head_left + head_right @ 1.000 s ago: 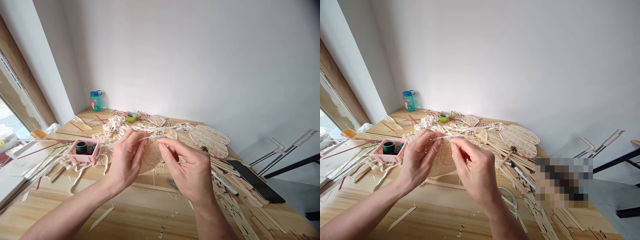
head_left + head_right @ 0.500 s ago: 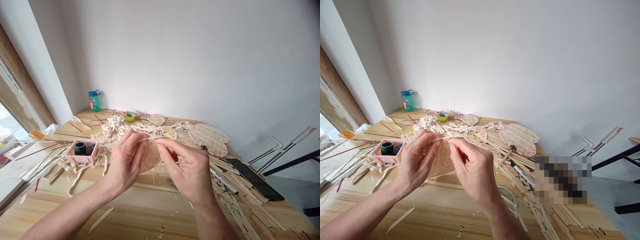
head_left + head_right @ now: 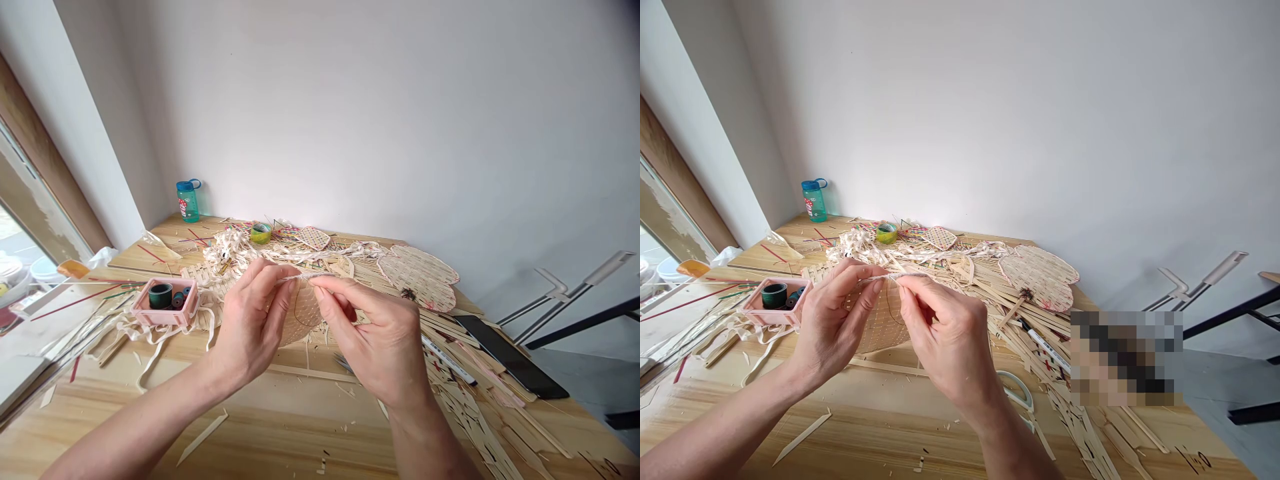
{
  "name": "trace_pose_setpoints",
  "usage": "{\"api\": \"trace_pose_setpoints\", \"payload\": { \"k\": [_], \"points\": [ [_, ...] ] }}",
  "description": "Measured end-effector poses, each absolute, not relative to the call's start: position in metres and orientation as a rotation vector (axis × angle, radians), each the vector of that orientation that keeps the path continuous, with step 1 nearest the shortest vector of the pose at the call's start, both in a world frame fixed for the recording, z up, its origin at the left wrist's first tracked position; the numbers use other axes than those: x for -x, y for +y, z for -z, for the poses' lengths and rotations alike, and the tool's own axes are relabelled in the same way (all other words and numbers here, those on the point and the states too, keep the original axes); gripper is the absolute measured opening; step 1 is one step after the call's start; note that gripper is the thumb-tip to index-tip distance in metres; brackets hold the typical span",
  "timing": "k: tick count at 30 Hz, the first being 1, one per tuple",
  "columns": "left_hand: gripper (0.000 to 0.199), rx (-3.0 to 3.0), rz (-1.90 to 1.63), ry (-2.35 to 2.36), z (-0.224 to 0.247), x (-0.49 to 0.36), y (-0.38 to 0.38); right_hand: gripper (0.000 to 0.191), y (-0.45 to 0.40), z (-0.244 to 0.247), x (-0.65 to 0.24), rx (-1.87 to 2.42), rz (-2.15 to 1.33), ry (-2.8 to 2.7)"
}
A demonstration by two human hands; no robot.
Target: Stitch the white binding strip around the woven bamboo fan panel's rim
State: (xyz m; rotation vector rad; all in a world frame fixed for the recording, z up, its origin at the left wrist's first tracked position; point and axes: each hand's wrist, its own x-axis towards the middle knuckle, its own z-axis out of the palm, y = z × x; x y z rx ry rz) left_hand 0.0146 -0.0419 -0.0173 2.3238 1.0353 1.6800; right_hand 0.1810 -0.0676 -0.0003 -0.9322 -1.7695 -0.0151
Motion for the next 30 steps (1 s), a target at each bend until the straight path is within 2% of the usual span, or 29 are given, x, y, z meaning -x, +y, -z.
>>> {"api": "trace_pose_setpoints", "payload": {
  "k": [16, 30],
  "points": [
    [0.016, -2.416, -1.675, 1.066, 0.0151, -0.0149, -0.0450, 0.021, -0.0660, -0.0002, -0.1807, 0.971, 0.020, -1.788],
    [0.012, -2.633, -1.903, 1.224, 0.0198, -0.0199, -0.0432, 0.023, -0.0684, 0.0027, -0.1758, 0.952, 0.003, -1.792]
  ]
}}
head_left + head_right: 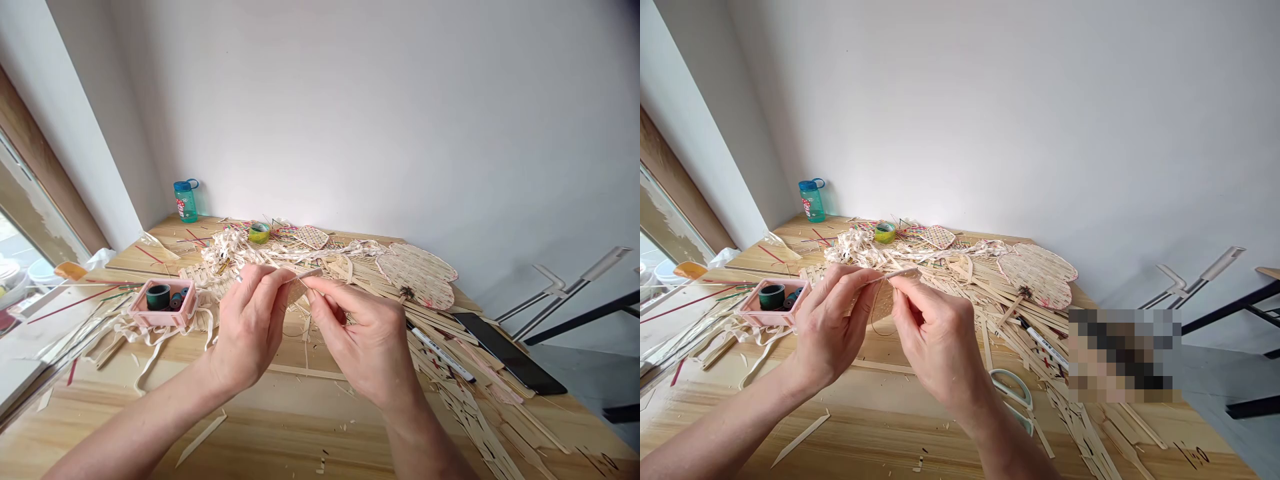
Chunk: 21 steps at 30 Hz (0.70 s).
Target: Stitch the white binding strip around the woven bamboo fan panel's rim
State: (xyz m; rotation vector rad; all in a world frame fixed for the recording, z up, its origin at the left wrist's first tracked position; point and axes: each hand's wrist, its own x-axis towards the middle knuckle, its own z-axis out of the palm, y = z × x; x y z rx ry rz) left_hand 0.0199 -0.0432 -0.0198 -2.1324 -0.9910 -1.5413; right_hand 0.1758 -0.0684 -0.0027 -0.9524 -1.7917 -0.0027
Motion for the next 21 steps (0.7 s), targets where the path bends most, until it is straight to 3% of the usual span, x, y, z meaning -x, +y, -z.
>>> {"api": "trace_pose_setpoints", "payload": {
  "k": [10, 21],
  "points": [
    [0.009, 1.994, 1.477, -0.908, 0.025, -0.021, -0.039, 0.022, -0.067, 0.004, -0.173, 0.947, 0.010, -1.782],
    [0.022, 2.007, 1.485, -0.850, 0.035, -0.025, -0.043, 0.015, -0.074, 0.010, -0.166, 1.021, -0.033, -1.780]
  ]
}}
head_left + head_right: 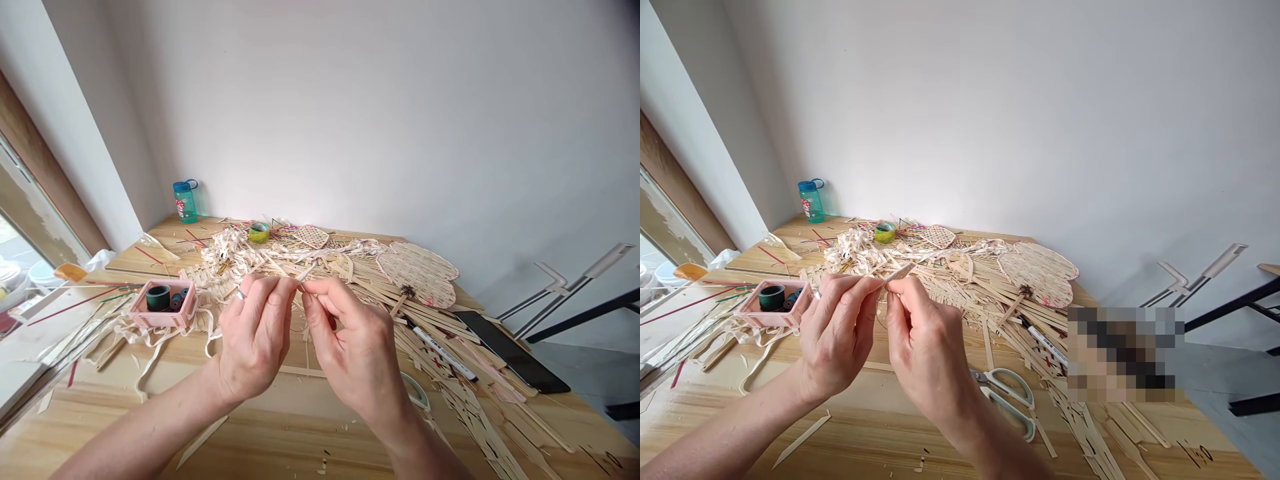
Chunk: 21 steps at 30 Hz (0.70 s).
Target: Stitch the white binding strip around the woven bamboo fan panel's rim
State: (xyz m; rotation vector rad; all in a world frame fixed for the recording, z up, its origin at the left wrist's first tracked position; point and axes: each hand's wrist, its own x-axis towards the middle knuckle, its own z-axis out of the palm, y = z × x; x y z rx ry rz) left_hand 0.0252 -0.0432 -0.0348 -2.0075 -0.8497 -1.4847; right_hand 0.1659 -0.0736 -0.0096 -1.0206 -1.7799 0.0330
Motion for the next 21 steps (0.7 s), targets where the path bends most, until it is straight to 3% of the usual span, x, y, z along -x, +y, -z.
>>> {"api": "trace_pose_setpoints", "payload": {
  "k": [11, 21],
  "points": [
    [0.021, 1.989, 1.481, -0.835, 0.036, -0.022, -0.040, 0.014, -0.071, 0.009, -0.173, 1.033, -0.233, -1.757],
    [0.022, 2.003, 1.500, -0.820, 0.037, -0.023, -0.039, 0.016, -0.070, 0.008, -0.170, 1.037, -0.189, -1.762]
  ]
}}
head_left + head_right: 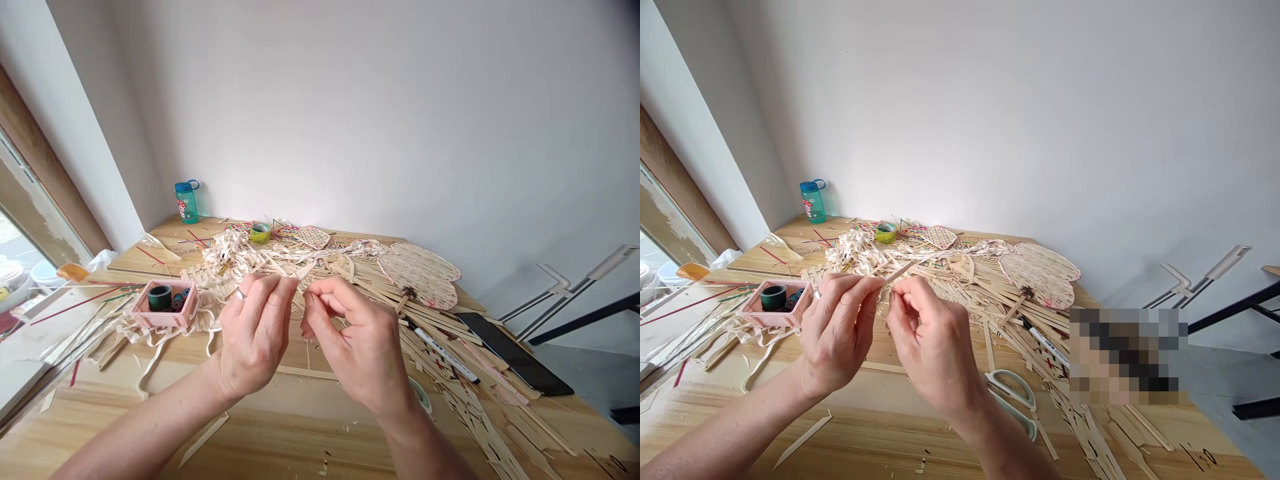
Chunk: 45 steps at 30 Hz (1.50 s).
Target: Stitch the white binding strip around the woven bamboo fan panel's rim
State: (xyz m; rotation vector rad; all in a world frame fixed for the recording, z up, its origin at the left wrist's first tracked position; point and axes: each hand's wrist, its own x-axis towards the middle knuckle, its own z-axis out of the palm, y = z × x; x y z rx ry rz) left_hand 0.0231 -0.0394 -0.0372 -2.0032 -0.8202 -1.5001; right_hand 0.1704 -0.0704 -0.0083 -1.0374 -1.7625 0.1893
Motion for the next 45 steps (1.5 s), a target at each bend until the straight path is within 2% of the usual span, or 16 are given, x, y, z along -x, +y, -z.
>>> {"api": "trace_pose_setpoints", "payload": {
  "k": [7, 12, 19, 22, 37, 45],
  "points": [
    [0.024, 2.070, 1.473, -0.758, 0.041, -0.023, -0.038, 0.012, -0.064, 0.006, -0.187, 0.997, -0.318, -1.749],
    [0.016, 2.244, 1.477, -0.656, 0.031, -0.019, -0.034, 0.014, -0.053, -0.005, -0.208, 0.983, -0.169, -1.640],
    [0.014, 2.625, 1.490, -0.543, 0.018, -0.009, -0.030, 0.021, -0.041, -0.007, -0.213, 0.970, -0.957, -1.697],
    [0.013, 2.759, 1.519, -0.589, 0.016, -0.006, -0.027, 0.023, -0.036, -0.003, -0.212, 0.931, -1.119, -1.659],
    [0.009, 3.041, 1.558, -0.774, 0.012, -0.002, -0.019, 0.026, -0.023, 0.008, -0.195, 0.983, -1.257, -1.284],
    [0.010, 3.145, 1.595, -0.806, 0.009, 0.002, -0.016, 0.025, -0.023, 0.013, -0.192, 0.963, -1.280, -1.323]
  ]
}}
